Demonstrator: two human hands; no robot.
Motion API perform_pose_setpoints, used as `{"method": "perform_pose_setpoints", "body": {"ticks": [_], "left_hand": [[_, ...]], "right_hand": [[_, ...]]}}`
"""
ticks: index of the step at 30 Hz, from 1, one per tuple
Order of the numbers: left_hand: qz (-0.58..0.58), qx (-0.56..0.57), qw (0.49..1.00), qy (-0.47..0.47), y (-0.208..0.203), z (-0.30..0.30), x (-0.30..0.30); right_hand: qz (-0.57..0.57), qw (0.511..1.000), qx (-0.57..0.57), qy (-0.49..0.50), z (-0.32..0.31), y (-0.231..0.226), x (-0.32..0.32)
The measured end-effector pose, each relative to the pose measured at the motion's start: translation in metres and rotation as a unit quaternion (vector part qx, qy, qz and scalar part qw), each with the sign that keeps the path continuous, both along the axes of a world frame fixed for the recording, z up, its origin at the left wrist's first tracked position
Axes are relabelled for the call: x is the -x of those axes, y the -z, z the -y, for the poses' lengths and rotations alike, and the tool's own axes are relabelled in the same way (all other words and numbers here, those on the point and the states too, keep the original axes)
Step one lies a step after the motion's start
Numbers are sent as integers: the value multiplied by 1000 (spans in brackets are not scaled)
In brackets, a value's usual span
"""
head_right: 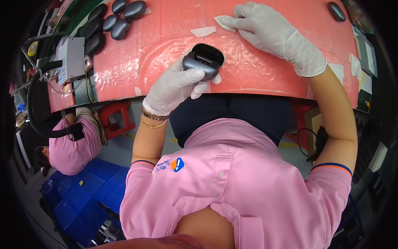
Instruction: Cleaning and inspecting electronic earbud cases on an assembly line.
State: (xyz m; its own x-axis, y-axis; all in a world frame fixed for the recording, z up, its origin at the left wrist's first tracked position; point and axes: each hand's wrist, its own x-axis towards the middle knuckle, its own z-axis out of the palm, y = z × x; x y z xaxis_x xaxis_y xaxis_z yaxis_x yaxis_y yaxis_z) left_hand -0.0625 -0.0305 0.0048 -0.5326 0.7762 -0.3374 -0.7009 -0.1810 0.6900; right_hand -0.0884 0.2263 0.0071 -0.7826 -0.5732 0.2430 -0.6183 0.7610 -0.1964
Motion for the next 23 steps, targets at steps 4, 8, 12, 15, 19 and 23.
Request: {"method": "perform_pose_setpoints", "body": {"ticks": [4, 8, 12, 15, 19, 23], "left_hand": [[0, 38, 999, -11, -3, -5, -3], [13, 53, 998, -6, -6, -7, 0], [-5, 84, 996, -4, -7, -10, 0], [0, 69, 998, 7, -6, -8, 1], [10, 47, 999, 0, -5, -6, 2], [32, 38, 999, -3, -1, -2, 0]], "right_hand": [[0, 994, 96, -59, -9, 5, -5], [14, 986, -20, -167, 14, -13, -31], [-29, 982, -112, -152, 28, -10, -31], [-25, 970, -195, -144, 39, -17, -25], [-125, 961, -200, -143, 44, -12, -18], [-186, 971, -107, -100, 44, 2, -23]]}}
